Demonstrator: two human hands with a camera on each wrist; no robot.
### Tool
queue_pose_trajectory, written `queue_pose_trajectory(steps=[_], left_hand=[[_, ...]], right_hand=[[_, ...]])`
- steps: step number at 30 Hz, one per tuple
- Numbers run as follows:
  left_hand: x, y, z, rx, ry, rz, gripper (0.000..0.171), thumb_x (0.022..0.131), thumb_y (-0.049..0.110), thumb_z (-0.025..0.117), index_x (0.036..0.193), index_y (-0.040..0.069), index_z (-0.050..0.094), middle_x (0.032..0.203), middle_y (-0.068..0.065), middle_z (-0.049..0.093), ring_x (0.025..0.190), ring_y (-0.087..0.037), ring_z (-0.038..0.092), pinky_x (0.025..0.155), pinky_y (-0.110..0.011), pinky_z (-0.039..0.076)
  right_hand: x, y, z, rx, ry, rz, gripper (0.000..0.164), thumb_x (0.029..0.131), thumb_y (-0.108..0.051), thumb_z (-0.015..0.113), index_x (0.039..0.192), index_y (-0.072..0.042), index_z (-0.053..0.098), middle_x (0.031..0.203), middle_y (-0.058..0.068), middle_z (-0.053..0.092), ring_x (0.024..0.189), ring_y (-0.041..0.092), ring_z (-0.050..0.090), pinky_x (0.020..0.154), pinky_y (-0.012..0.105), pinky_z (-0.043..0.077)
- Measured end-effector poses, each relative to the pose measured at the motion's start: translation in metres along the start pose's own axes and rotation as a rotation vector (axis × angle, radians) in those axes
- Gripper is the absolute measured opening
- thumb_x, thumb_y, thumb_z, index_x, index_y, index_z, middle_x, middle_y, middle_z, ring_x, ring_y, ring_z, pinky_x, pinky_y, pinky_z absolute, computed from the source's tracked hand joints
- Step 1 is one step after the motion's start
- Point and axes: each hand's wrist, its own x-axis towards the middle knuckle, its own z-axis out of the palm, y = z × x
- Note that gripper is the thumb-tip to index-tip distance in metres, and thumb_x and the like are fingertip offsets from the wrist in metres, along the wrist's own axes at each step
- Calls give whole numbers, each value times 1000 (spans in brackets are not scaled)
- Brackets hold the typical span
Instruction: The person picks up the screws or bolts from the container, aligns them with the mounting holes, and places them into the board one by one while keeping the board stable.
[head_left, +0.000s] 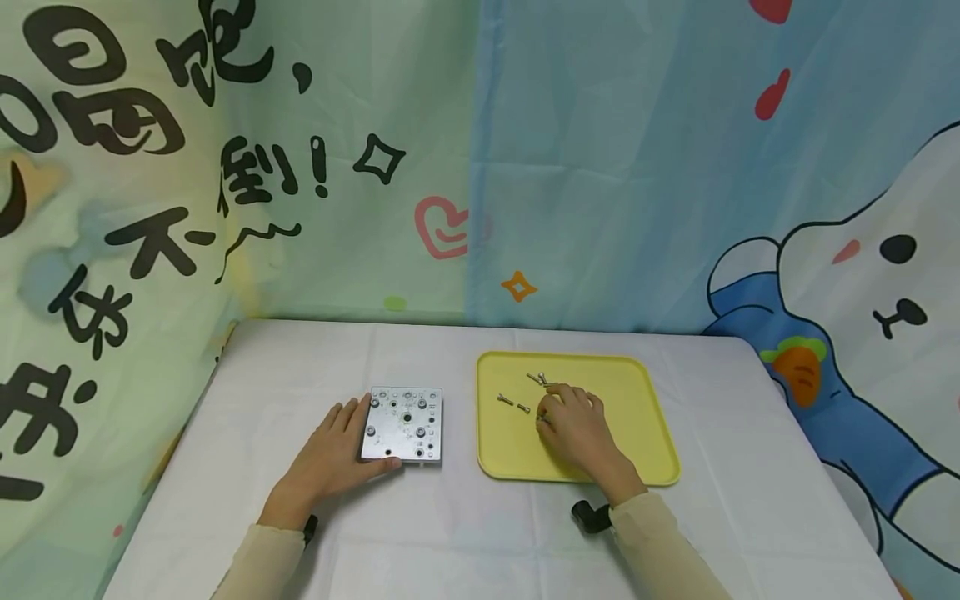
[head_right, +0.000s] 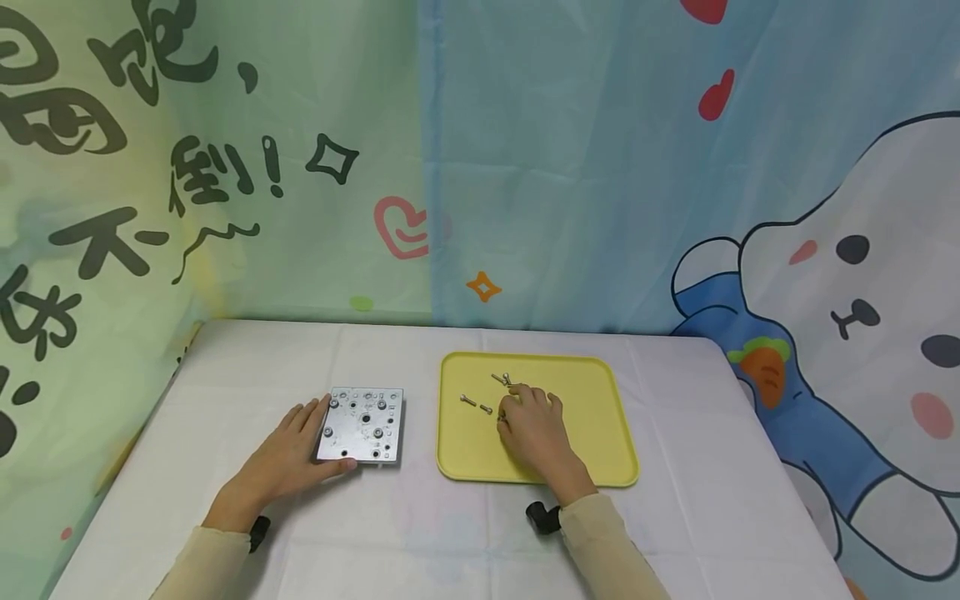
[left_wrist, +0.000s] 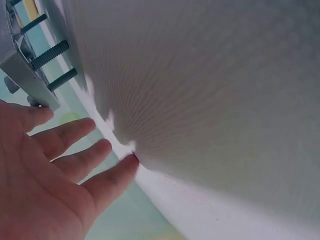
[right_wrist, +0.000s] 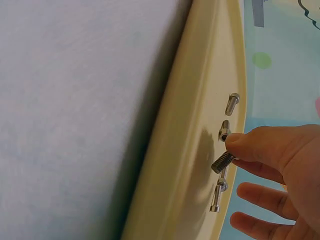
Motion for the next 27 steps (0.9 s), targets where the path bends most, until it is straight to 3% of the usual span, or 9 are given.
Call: queue_pose_trajectory(steps=[9,21,27], left_hand=[[-1,1,-1,-13,-21,-45,116,79,79,60,160,6,20,157,-26,29,145,-49,18,108,-71,22],[0,1,0,-13,-6,-36,116,79,78,61,159,4,22,156,-29,30,144,-51,21,107,-72,24],[1,0,0,-21,-22,-44,116,79,78,61,160,5,20,156,-30,29,143,-52,22,108,-71,23]], right_hand=[[4,-6,-2,27,57,-26,6,91,-15,72,95,-11,69,128,19,58,119,45,52,97,67,36],[15,-30,-8,23,107,-79,9,89,-16,76,91,-13,68,125,17,60,119,43,53,97,64,39],[22,-41,-7,140,117,-118,11,88,-16,78,92,-12,69,124,17,61,117,39,55,97,65,40]])
